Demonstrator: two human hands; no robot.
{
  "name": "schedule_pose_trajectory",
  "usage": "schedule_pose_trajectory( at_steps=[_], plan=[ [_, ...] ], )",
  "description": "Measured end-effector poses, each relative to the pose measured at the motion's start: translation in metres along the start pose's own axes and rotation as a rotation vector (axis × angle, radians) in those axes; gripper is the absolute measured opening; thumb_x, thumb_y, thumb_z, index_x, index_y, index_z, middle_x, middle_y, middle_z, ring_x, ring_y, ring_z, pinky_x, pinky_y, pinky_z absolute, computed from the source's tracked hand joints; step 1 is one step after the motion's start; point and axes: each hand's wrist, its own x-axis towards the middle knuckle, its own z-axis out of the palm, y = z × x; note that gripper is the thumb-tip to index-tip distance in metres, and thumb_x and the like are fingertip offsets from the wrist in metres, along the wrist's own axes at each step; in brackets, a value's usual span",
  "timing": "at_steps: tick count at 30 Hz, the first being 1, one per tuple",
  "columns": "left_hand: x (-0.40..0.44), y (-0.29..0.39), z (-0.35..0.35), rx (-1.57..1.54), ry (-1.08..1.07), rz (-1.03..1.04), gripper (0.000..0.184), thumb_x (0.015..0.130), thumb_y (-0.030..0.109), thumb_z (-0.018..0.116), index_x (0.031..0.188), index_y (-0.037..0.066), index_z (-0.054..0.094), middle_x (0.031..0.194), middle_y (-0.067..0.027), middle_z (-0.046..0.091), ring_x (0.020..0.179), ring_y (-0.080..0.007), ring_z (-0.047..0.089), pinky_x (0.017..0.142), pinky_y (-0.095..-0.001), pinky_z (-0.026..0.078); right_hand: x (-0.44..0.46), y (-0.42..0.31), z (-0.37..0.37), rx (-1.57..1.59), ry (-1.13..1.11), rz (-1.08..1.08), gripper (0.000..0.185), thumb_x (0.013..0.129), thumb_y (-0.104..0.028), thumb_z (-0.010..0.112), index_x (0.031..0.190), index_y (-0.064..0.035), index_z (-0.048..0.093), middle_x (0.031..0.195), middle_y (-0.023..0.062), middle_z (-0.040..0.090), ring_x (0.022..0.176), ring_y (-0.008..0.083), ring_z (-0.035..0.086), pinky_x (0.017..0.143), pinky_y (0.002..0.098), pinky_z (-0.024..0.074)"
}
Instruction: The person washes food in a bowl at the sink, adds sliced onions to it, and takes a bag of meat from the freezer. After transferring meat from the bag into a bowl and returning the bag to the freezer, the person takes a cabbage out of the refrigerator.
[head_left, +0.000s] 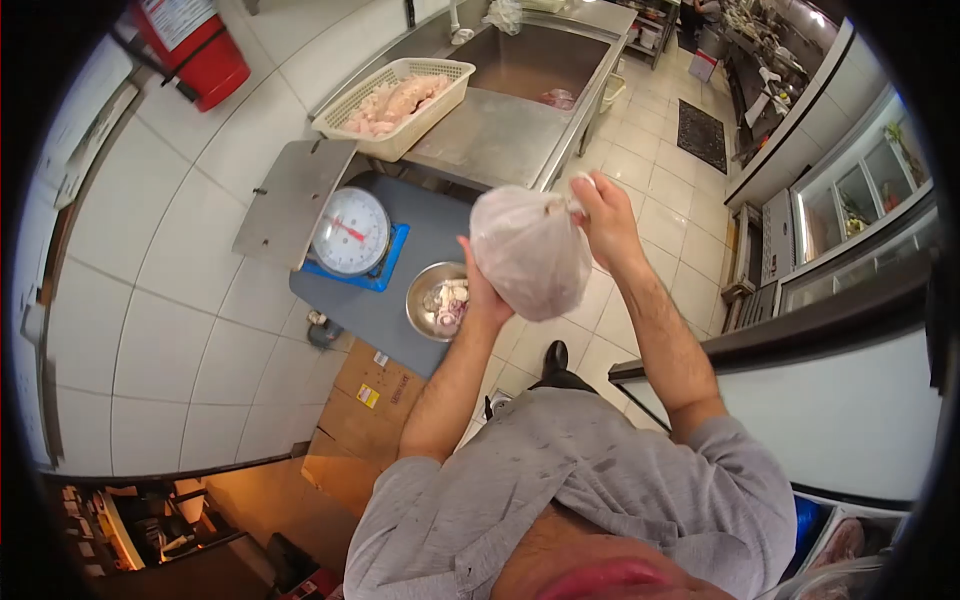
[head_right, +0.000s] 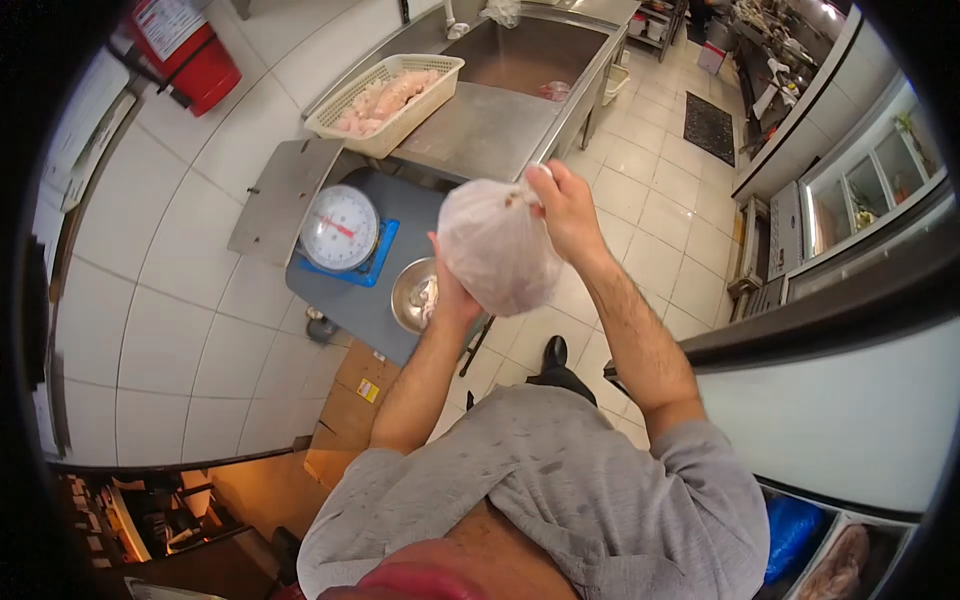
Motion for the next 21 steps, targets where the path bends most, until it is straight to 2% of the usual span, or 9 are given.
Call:
schedule_pose_trajectory(
  at_steps=[6,9,11,12,14,15,18,20,21],
  plan=[
    [0.112,0.038,0.007,0.238,0.142,0.313,0.081,0.080,0.070,0.024,0.132,0.009,0.032,0.134,-0.0104,0.038,0.120,-0.0278,0.039,0.100,-0.0423,0.030,0.147,0.018,-0.003,0.206,-0.075,-0.067,0.016,0.087,-0.023,0.053,0.077,-0.0108,0.051,0.069,-0.0062,0.045,0.061,0.0020,0.038,0.054,0.0191,0.0338],
    [0.165,0.064,-0.014,0.280,0.067,0.377,0.069,0.085,0.056,0.041,0.131,0.006,0.033,0.135,-0.0120,0.034,0.122,-0.0285,0.036,0.101,-0.0407,0.029,0.213,0.038,0.004,0.155,-0.153,-0.103,0.017,0.088,-0.022,0.052,0.076,-0.0099,0.051,0.068,-0.0065,0.044,0.060,0.0020,0.038,0.053,0.0195,0.0338],
    [0.189,0.073,-0.035,0.794,0.407,0.603,0.057,0.083,0.033,0.058,0.128,0.005,0.037,0.135,-0.0157,0.033,0.123,-0.0307,0.034,0.101,-0.0400,0.028,0.246,0.070,0.011,0.027,-0.111,-0.133,0.025,0.087,-0.020,0.052,0.067,-0.0058,0.046,0.060,-0.0042,0.039,0.056,0.0051,0.036,0.049,0.0236,0.0347],
    [0.198,0.078,-0.037,0.791,0.418,0.601,0.057,0.083,0.033,0.058,0.128,0.005,0.037,0.135,-0.0157,0.033,0.123,-0.0307,0.034,0.101,-0.0400,0.028,0.256,0.088,0.010,0.026,-0.116,-0.123,0.025,0.087,-0.020,0.052,0.067,-0.0058,0.046,0.060,-0.0042,0.039,0.056,0.0051,0.036,0.049,0.0236,0.0347],
    [0.217,0.091,-0.044,1.813,0.458,0.683,0.056,0.076,0.018,0.064,0.125,0.001,0.042,0.131,-0.0165,0.038,0.122,-0.0299,0.035,0.101,-0.0372,0.028,0.265,0.111,0.010,-0.157,-0.214,0.015,0.024,0.086,-0.019,0.052,0.068,-0.0050,0.047,0.060,-0.0023,0.042,0.055,0.0061,0.038,0.049,0.0236,0.0346],
    [0.228,0.093,-0.048,1.944,0.395,0.709,0.053,0.073,0.019,0.067,0.120,0.003,0.047,0.124,-0.0188,0.043,0.116,-0.0305,0.040,0.096,-0.0369,0.032,0.265,0.116,0.009,0.017,-0.229,0.114,0.020,0.084,-0.018,0.055,0.070,-0.0049,0.048,0.062,-0.0006,0.045,0.056,0.0071,0.042,0.050,0.0226,0.0350],
    [0.249,0.098,-0.050,2.029,0.507,0.478,0.046,0.070,0.019,0.068,0.110,0.002,0.053,0.115,-0.0188,0.051,0.109,-0.0307,0.046,0.090,-0.0379,0.037,0.282,0.123,0.004,0.153,-0.298,0.213,0.017,0.083,-0.016,0.057,0.073,-0.0049,0.049,0.063,-0.0017,0.047,0.058,0.0078,0.044,0.051,0.0224,0.0356],
    [0.258,0.108,-0.058,2.012,0.538,0.449,0.033,0.068,0.015,0.069,0.094,0.000,0.057,0.097,-0.0133,0.059,0.092,-0.0238,0.054,0.080,-0.0344,0.042,0.293,0.124,-0.011,0.096,-0.394,0.210,0.012,0.076,-0.009,0.061,0.082,-0.0046,0.052,0.073,0.0006,0.050,0.066,0.0098,0.047,0.058,0.0238,0.0401],
    [0.260,0.114,-0.067,1.756,0.509,0.350,0.028,0.067,0.012,0.069,0.089,0.000,0.057,0.091,-0.0103,0.059,0.086,-0.0195,0.055,0.076,-0.0314,0.043,0.301,0.125,-0.017,0.017,-0.401,0.082,0.017,0.072,-0.007,0.061,0.086,-0.0046,0.052,0.079,0.0028,0.050,0.070,0.0111,0.047,0.063,0.0249,0.0416]
  ],
)
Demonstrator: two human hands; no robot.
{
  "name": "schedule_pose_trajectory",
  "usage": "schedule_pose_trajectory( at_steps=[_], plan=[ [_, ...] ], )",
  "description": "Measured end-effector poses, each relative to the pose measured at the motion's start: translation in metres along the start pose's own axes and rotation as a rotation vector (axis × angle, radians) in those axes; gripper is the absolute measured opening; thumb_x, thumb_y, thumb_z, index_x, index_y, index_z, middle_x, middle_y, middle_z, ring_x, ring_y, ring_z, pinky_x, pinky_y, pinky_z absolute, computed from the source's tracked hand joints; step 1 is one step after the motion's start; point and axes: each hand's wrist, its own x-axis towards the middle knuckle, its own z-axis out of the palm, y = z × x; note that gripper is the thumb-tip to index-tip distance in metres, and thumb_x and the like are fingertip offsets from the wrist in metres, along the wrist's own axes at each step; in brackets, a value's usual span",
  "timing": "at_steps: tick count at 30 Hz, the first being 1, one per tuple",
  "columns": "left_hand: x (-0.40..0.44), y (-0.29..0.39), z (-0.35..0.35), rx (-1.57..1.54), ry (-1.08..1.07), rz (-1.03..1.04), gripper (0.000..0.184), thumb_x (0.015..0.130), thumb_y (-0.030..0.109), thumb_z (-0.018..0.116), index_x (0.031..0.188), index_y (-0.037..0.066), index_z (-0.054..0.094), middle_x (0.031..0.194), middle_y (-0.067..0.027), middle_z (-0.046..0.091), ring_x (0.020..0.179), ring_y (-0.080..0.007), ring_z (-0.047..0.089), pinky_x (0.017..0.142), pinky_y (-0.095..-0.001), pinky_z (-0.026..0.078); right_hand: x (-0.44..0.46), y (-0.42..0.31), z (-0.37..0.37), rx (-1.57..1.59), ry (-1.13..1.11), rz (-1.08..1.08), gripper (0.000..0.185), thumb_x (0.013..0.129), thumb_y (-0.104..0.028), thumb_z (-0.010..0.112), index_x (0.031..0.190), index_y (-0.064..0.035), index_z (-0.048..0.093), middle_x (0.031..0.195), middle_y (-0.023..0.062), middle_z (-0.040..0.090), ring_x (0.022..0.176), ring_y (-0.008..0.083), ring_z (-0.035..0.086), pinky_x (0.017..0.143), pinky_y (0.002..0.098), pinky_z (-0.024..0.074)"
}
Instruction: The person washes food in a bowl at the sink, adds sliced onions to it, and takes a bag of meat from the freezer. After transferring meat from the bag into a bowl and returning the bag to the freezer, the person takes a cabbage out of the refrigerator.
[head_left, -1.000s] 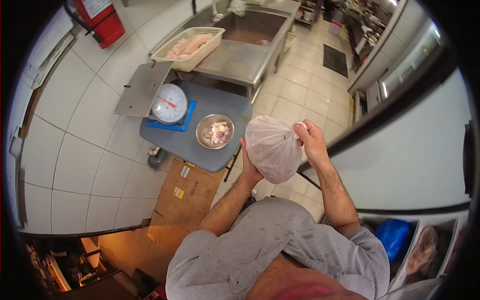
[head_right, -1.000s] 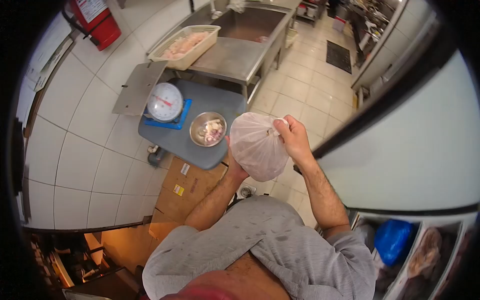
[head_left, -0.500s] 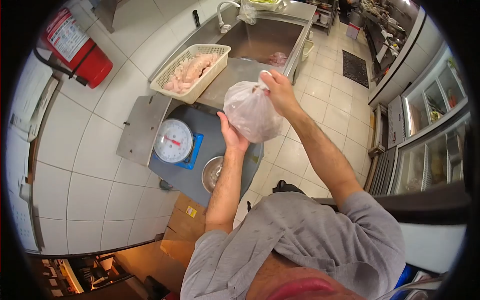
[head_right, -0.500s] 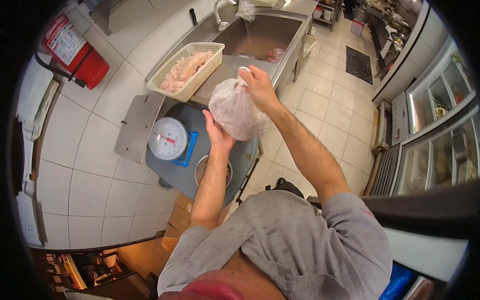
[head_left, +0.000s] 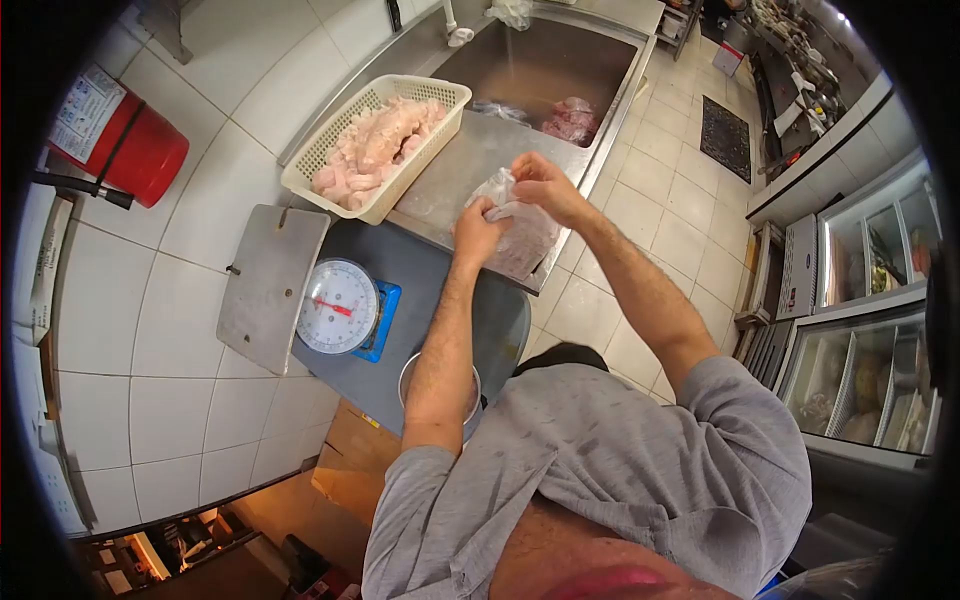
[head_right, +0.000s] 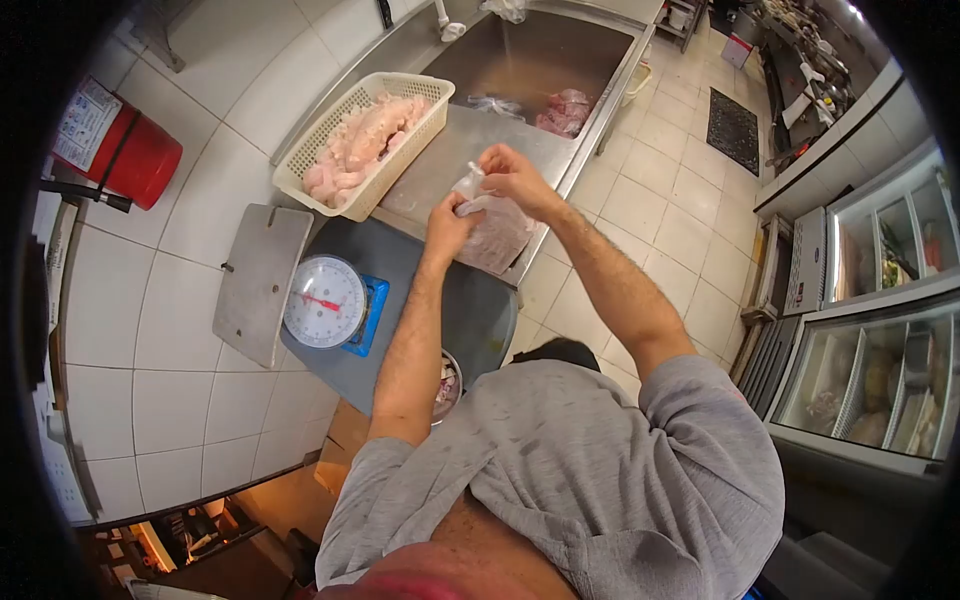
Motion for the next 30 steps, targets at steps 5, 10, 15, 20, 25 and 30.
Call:
schedule_pose_trajectory(
  at_steps=[5,10,15,20,25,30],
  plan=[
    [-0.001,0.006,-0.007,-0.633,-0.156,-0.082,0.025,0.067,0.008,0.068,0.087,0.001,0.057,0.083,-0.0040,0.057,0.074,-0.0092,0.053,0.065,-0.0226,0.042,0.015,-0.001,-0.008,-0.621,-0.241,-0.269,0.031,0.063,-0.002,0.057,0.094,-0.0013,0.053,0.092,0.0132,0.053,0.083,0.0212,0.053,0.072,0.0306,0.0446],
    [-0.013,0.026,-0.005,0.095,-0.006,0.079,0.030,0.067,0.016,0.069,0.094,0.006,0.060,0.090,-0.0030,0.056,0.087,-0.0150,0.050,0.085,-0.0365,0.033,0.040,0.010,-0.027,-0.803,-0.217,-0.386,0.019,0.059,0.003,0.054,0.076,-0.0067,0.056,0.082,0.0096,0.054,0.079,0.0322,0.054,0.068,0.0416,0.0428],
    [-0.022,0.040,0.011,0.514,0.033,0.059,0.023,0.066,0.013,0.065,0.090,0.012,0.063,0.094,-0.0001,0.054,0.097,-0.0193,0.044,0.095,-0.0504,0.016,0.050,-0.007,-0.059,-1.068,-0.673,-0.302,0.019,0.062,0.002,0.053,0.077,-0.0086,0.058,0.087,0.0052,0.054,0.094,0.0269,0.051,0.079,0.0447,0.0382],
    [-0.020,0.049,0.025,0.589,0.144,0.015,0.024,0.063,0.004,0.061,0.085,0.012,0.064,0.091,0.0009,0.055,0.094,-0.0193,0.045,0.095,-0.0498,0.017,0.086,-0.020,-0.027,-0.361,-0.988,-0.258,0.014,0.069,-0.003,0.055,0.083,-0.0022,0.060,0.090,0.0107,0.060,0.085,0.0259,0.056,0.076,0.0363,0.0435],
    [-0.027,0.063,0.024,0.627,0.215,-0.069,0.020,0.066,0.006,0.061,0.085,0.010,0.064,0.090,-0.0001,0.055,0.094,-0.0188,0.047,0.096,-0.0485,0.017,0.101,-0.003,-0.005,-0.806,-1.411,-0.188,0.014,0.072,-0.011,0.057,0.081,-0.0023,0.063,0.072,0.0130,0.062,0.070,0.0295,0.060,0.067,0.0362,0.0460],
    [-0.025,0.067,0.045,0.587,0.287,-0.056,0.034,0.068,0.013,0.065,0.101,0.009,0.061,0.103,-0.0048,0.051,0.101,-0.0227,0.043,0.096,-0.0488,0.017,0.101,-0.022,0.012,-1.425,-1.278,-0.643,0.016,0.072,-0.019,0.060,0.079,-0.0065,0.067,0.078,0.0149,0.064,0.079,0.0272,0.062,0.073,0.0432,0.0439]
  ],
)
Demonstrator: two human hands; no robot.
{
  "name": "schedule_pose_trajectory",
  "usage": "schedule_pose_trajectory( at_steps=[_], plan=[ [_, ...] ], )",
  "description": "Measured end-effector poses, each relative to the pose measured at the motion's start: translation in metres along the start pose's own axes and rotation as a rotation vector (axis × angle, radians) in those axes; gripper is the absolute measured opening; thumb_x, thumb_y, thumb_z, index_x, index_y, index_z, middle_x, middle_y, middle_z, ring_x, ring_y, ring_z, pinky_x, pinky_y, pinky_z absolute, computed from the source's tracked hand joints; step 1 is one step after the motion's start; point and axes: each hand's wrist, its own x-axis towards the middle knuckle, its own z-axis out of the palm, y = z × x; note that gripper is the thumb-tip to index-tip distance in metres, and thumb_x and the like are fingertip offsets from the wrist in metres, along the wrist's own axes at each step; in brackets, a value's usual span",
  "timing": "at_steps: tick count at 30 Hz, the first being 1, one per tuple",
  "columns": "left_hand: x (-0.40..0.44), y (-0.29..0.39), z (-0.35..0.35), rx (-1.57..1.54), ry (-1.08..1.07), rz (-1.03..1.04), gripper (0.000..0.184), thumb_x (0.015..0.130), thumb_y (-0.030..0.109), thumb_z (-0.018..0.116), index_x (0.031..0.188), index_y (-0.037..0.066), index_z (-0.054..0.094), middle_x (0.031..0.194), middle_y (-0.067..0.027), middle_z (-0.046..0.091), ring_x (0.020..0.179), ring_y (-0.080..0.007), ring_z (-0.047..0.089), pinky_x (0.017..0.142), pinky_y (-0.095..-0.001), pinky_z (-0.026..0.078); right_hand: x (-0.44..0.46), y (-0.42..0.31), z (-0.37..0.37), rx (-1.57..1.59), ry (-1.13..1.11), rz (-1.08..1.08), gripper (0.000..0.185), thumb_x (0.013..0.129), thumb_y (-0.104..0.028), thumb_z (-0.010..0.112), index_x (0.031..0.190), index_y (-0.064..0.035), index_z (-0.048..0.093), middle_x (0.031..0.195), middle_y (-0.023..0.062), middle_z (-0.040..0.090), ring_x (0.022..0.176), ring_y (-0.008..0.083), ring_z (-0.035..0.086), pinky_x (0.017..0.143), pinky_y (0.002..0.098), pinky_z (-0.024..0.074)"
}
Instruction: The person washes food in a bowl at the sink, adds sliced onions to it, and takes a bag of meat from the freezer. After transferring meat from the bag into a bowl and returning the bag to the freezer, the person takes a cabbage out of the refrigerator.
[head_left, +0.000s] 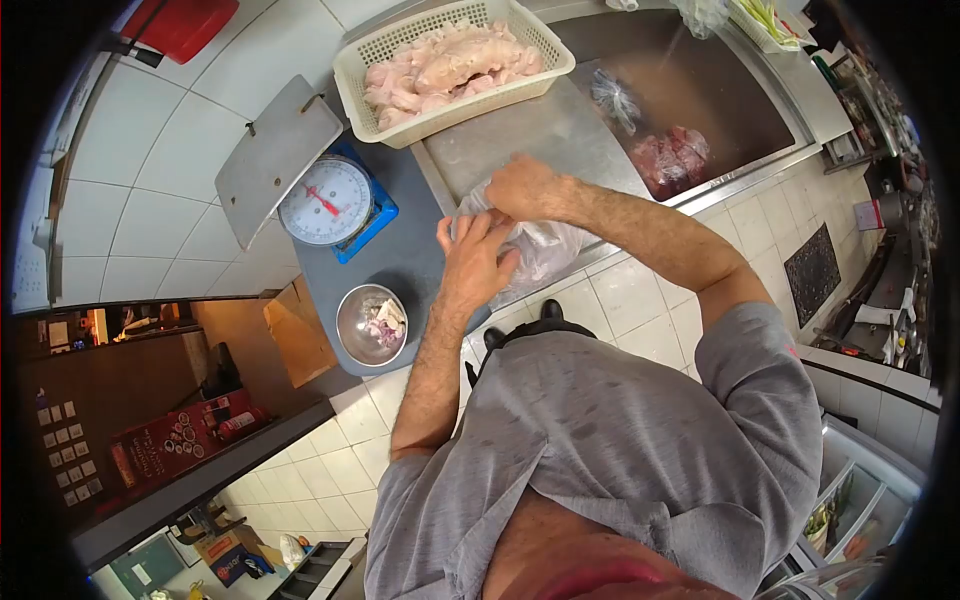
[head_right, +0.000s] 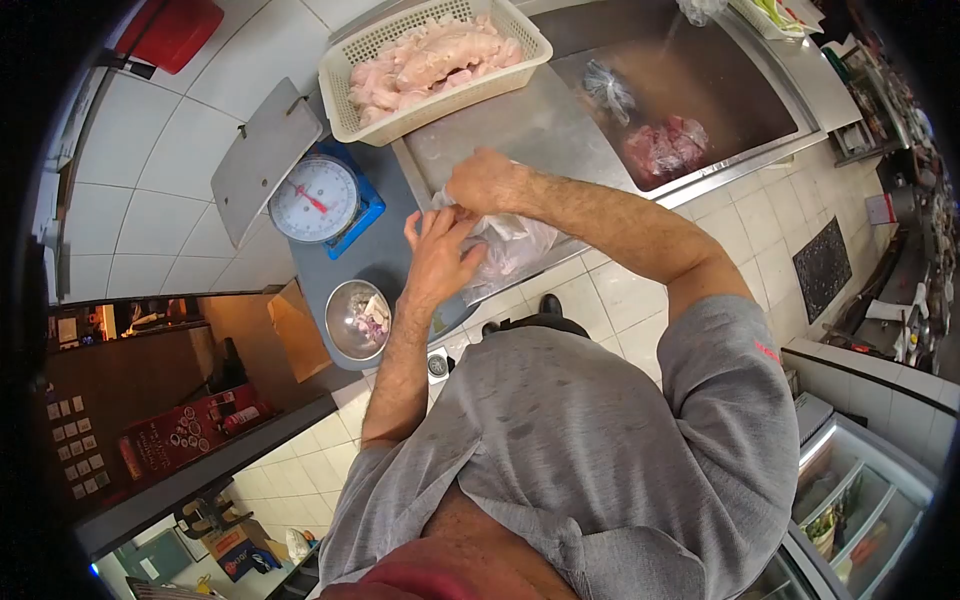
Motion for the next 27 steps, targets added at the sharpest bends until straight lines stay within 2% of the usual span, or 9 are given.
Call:
schedule_pose_trajectory(
  at_steps=[4,6,7,9,10,12,15,19,27],
  plan=[
    [-0.006,-0.006,0.005,0.027,-0.006,-0.017,0.042,0.067,0.016,0.068,0.107,0.007,0.058,0.114,-0.0094,0.046,0.108,-0.0260,0.039,0.095,-0.0464,0.022,0.007,0.002,0.017,-0.036,-0.087,0.019,0.012,0.070,-0.013,0.059,0.078,-0.0059,0.064,0.083,0.0135,0.064,0.079,0.0268,0.062,0.076,0.0397,0.0431],
    [-0.012,-0.010,0.009,-0.158,0.073,-0.043,0.061,0.065,0.019,0.072,0.121,0.008,0.048,0.122,-0.0140,0.041,0.116,-0.0293,0.035,0.097,-0.0438,0.027,0.008,0.003,0.019,0.148,-0.117,0.051,0.016,0.069,-0.015,0.061,0.080,-0.0038,0.063,0.087,0.0161,0.063,0.082,0.0289,0.061,0.074,0.0399,0.0449],
    [-0.016,-0.012,0.009,-0.156,0.076,-0.044,0.061,0.065,0.019,0.072,0.121,0.008,0.048,0.122,-0.0140,0.041,0.116,-0.0293,0.035,0.097,-0.0438,0.027,0.011,0.004,0.020,0.145,-0.116,0.048,0.016,0.069,-0.015,0.061,0.080,-0.0038,0.063,0.087,0.0161,0.063,0.082,0.0289,0.061,0.074,0.0399,0.0449],
    [-0.023,-0.009,0.004,-0.210,0.157,-0.303,0.085,0.061,0.025,0.077,0.130,0.004,0.033,0.129,-0.0196,0.036,0.121,-0.0328,0.032,0.100,-0.0404,0.028,0.016,0.004,0.022,0.176,-0.114,0.145,0.020,0.065,-0.014,0.062,0.081,-0.0014,0.062,0.085,0.0186,0.062,0.082,0.0327,0.061,0.070,0.0419,0.0467],
    [-0.025,-0.016,0.009,-0.214,0.159,-0.309,0.085,0.061,0.025,0.077,0.130,0.004,0.033,0.129,-0.0196,0.036,0.121,-0.0328,0.032,0.100,-0.0404,0.028,0.017,0.003,0.026,0.174,-0.120,0.142,0.020,0.065,-0.014,0.062,0.081,-0.0014,0.062,0.085,0.0186,0.062,0.082,0.0327,0.061,0.070,0.0419,0.0467],
    [-0.021,-0.034,0.019,-0.451,0.017,-0.428,0.102,0.056,0.030,0.080,0.133,-0.001,0.022,0.131,-0.0236,0.032,0.123,-0.0354,0.030,0.104,-0.0397,0.026,0.023,0.003,0.034,0.187,-0.083,0.176,0.021,0.063,-0.011,0.060,0.080,0.0017,0.062,0.083,0.0211,0.062,0.079,0.0352,0.060,0.067,0.0418,0.0476],
    [-0.014,-0.037,0.012,-0.397,-0.065,-0.493,0.105,0.053,0.030,0.082,0.131,-0.007,0.022,0.131,-0.0247,0.032,0.122,-0.0363,0.032,0.103,-0.0386,0.027,0.029,0.017,0.041,0.249,-0.212,0.084,0.024,0.063,-0.011,0.061,0.081,0.0035,0.064,0.085,0.0216,0.062,0.081,0.0331,0.062,0.071,0.0385,0.0487],
    [-0.009,-0.042,0.015,-0.445,-0.066,-0.551,0.106,0.051,0.030,0.082,0.132,-0.005,0.023,0.130,-0.0250,0.033,0.123,-0.0367,0.031,0.103,-0.0396,0.027,0.033,0.023,0.033,0.154,-0.398,0.105,0.025,0.061,-0.011,0.060,0.081,0.0035,0.064,0.084,0.0222,0.062,0.079,0.0326,0.062,0.070,0.0384,0.0488],
    [-0.008,-0.041,0.028,-0.428,0.001,-0.559,0.088,0.061,0.027,0.076,0.130,-0.001,0.028,0.128,-0.0233,0.036,0.118,-0.0369,0.035,0.100,-0.0414,0.029,0.024,0.048,0.055,0.339,-0.172,0.077,0.024,0.060,-0.014,0.058,0.078,0.0014,0.063,0.080,0.0229,0.061,0.076,0.0352,0.060,0.065,0.0405,0.0471]
  ],
)
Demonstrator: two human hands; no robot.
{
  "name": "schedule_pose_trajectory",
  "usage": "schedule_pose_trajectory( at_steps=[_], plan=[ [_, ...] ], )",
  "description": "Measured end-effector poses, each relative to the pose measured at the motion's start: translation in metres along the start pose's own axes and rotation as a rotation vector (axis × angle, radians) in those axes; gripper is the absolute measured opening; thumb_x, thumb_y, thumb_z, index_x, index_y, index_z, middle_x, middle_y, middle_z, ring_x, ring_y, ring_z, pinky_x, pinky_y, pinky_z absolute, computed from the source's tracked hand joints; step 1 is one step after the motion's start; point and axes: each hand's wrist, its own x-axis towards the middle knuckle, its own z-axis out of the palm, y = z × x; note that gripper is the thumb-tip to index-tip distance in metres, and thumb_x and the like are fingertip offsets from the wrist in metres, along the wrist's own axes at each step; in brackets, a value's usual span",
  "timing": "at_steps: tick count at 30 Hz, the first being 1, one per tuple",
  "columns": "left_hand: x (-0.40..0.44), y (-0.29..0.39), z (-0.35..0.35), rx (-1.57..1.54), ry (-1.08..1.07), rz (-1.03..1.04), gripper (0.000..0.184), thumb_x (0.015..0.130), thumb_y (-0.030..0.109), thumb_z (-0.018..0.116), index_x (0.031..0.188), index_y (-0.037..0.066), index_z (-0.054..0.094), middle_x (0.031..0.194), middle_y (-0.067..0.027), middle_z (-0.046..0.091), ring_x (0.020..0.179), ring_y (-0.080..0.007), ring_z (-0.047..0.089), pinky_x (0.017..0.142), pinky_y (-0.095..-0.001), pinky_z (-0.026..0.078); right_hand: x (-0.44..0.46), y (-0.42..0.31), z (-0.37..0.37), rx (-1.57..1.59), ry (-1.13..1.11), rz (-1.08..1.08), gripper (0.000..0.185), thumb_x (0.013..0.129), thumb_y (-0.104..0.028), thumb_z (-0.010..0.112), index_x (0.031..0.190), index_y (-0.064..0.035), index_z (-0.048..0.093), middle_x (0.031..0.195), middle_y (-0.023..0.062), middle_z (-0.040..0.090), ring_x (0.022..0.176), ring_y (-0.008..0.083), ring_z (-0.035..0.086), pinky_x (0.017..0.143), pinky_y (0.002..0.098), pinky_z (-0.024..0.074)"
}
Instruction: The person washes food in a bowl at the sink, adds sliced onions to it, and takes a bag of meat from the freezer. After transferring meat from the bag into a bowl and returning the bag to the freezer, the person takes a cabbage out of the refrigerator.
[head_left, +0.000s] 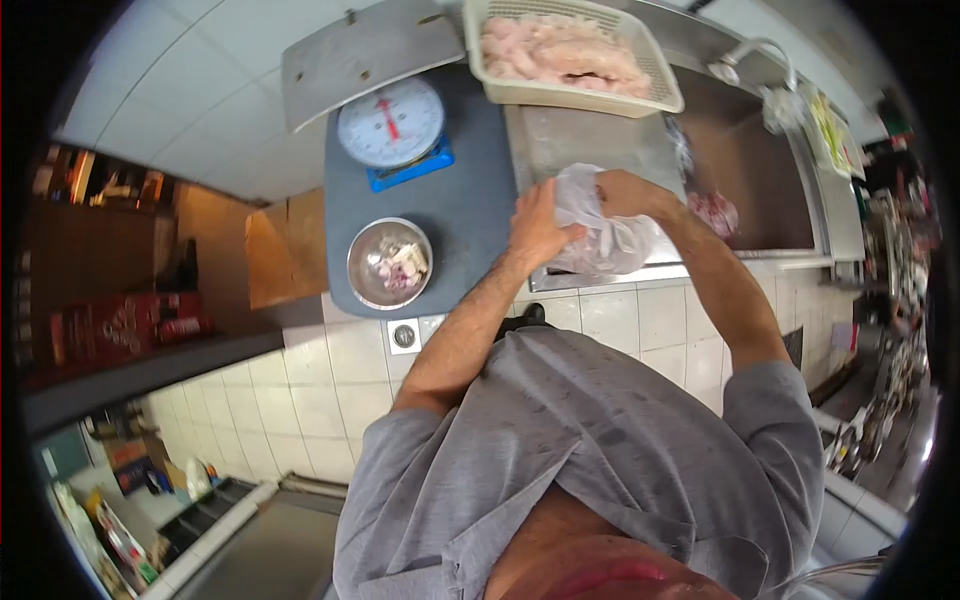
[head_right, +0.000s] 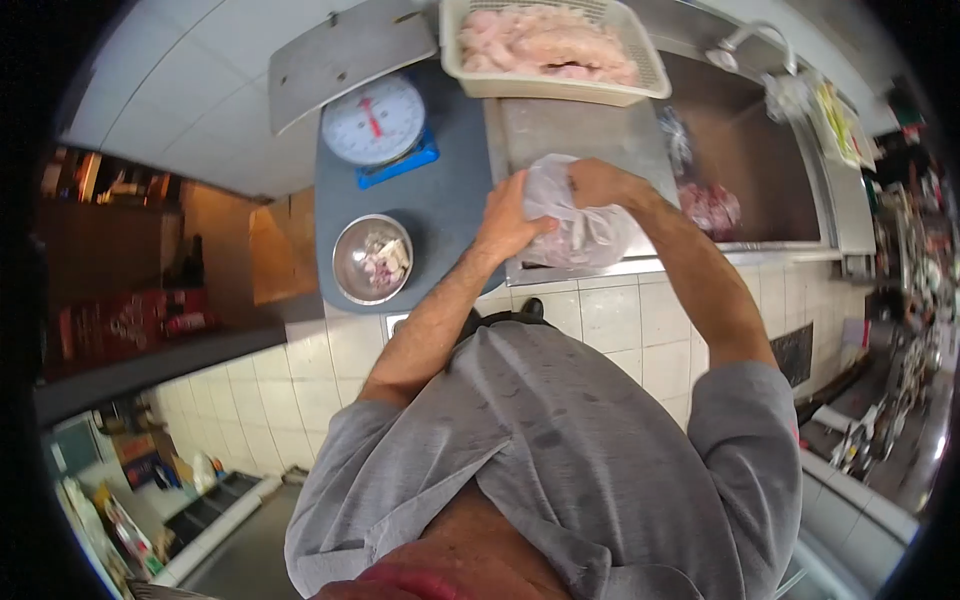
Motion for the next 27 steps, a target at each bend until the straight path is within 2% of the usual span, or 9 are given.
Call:
schedule_pose_trajectory(
  at_steps=[2,4,6,13,16,18,22,24,27],
  plan=[
    [0.000,-0.002,0.001,-0.007,0.045,-0.042,0.085,0.062,0.028,0.076,0.129,0.000,0.030,0.128,-0.0211,0.037,0.118,-0.0365,0.034,0.100,-0.0410,0.030,-0.008,-0.005,-0.004,-0.035,-0.011,0.025,0.027,0.060,-0.013,0.058,0.083,0.0017,0.062,0.081,0.0229,0.061,0.077,0.0353,0.060,0.066,0.0406,0.0468],
    [0.002,-0.007,0.005,-0.016,0.012,0.032,0.085,0.063,0.030,0.074,0.129,0.003,0.028,0.126,-0.0166,0.037,0.117,-0.0354,0.034,0.095,-0.0452,0.032,-0.015,-0.020,-0.018,-0.097,-0.057,0.046,0.029,0.060,-0.013,0.058,0.085,0.0018,0.061,0.083,0.0229,0.061,0.079,0.0353,0.060,0.067,0.0402,0.0471],
    [0.003,-0.007,0.006,-0.002,0.000,0.012,0.085,0.065,0.030,0.073,0.131,0.004,0.026,0.127,-0.0161,0.036,0.117,-0.0344,0.034,0.096,-0.0453,0.031,-0.012,-0.024,-0.023,-0.175,-0.192,0.187,0.028,0.060,-0.012,0.058,0.084,0.0025,0.061,0.085,0.0234,0.061,0.082,0.0351,0.060,0.069,0.0389,0.0477],
    [-0.002,0.001,0.004,0.146,-0.020,0.097,0.077,0.067,0.026,0.072,0.132,0.019,0.033,0.128,-0.0116,0.038,0.118,-0.0281,0.035,0.096,-0.0450,0.029,-0.001,-0.028,-0.015,-0.161,-0.185,0.276,0.028,0.059,-0.010,0.058,0.082,0.0050,0.061,0.087,0.0248,0.060,0.084,0.0351,0.060,0.073,0.0384,0.0477],
    [0.009,0.004,0.004,0.182,0.014,0.283,0.070,0.067,0.026,0.071,0.129,0.019,0.040,0.127,-0.0080,0.040,0.117,-0.0258,0.036,0.096,-0.0432,0.027,-0.008,-0.027,-0.018,-0.204,-0.072,0.186,0.026,0.060,-0.010,0.057,0.082,0.0039,0.061,0.086,0.0244,0.061,0.083,0.0354,0.060,0.072,0.0387,0.0480],
    [0.016,0.007,0.007,0.146,0.019,0.415,0.064,0.067,0.026,0.071,0.125,0.018,0.045,0.125,-0.0059,0.043,0.116,-0.0246,0.038,0.097,-0.0422,0.025,-0.015,-0.015,-0.015,-0.143,0.102,0.013,0.025,0.058,-0.004,0.056,0.082,0.0001,0.062,0.079,0.0182,0.063,0.070,0.0331,0.061,0.063,0.0360,0.0483],
    [0.024,-0.001,0.007,0.110,-0.019,0.372,0.051,0.068,0.025,0.070,0.115,0.014,0.054,0.116,-0.0018,0.052,0.112,-0.0228,0.041,0.096,-0.0404,0.025,-0.046,-0.033,-0.029,0.095,0.232,0.175,0.018,0.066,-0.003,0.055,0.082,-0.0002,0.063,0.083,0.0199,0.062,0.080,0.0343,0.060,0.071,0.0372,0.0476],
    [0.024,-0.001,0.008,0.104,-0.025,0.357,0.047,0.068,0.025,0.069,0.111,0.013,0.056,0.113,-0.0010,0.054,0.111,-0.0224,0.042,0.096,-0.0398,0.025,-0.054,-0.035,-0.023,0.223,0.401,0.124,0.016,0.069,-0.001,0.053,0.082,-0.0002,0.062,0.081,0.0183,0.062,0.077,0.0340,0.060,0.070,0.0359,0.0475],
    [0.020,0.005,0.010,0.134,0.041,0.385,0.051,0.069,0.024,0.068,0.116,0.013,0.052,0.115,-0.0043,0.053,0.110,-0.0234,0.043,0.096,-0.0391,0.025,-0.059,-0.040,-0.017,0.152,0.574,0.086,0.017,0.069,0.001,0.055,0.085,-0.0011,0.061,0.082,0.0168,0.061,0.079,0.0339,0.058,0.070,0.0377,0.0461]
  ],
)
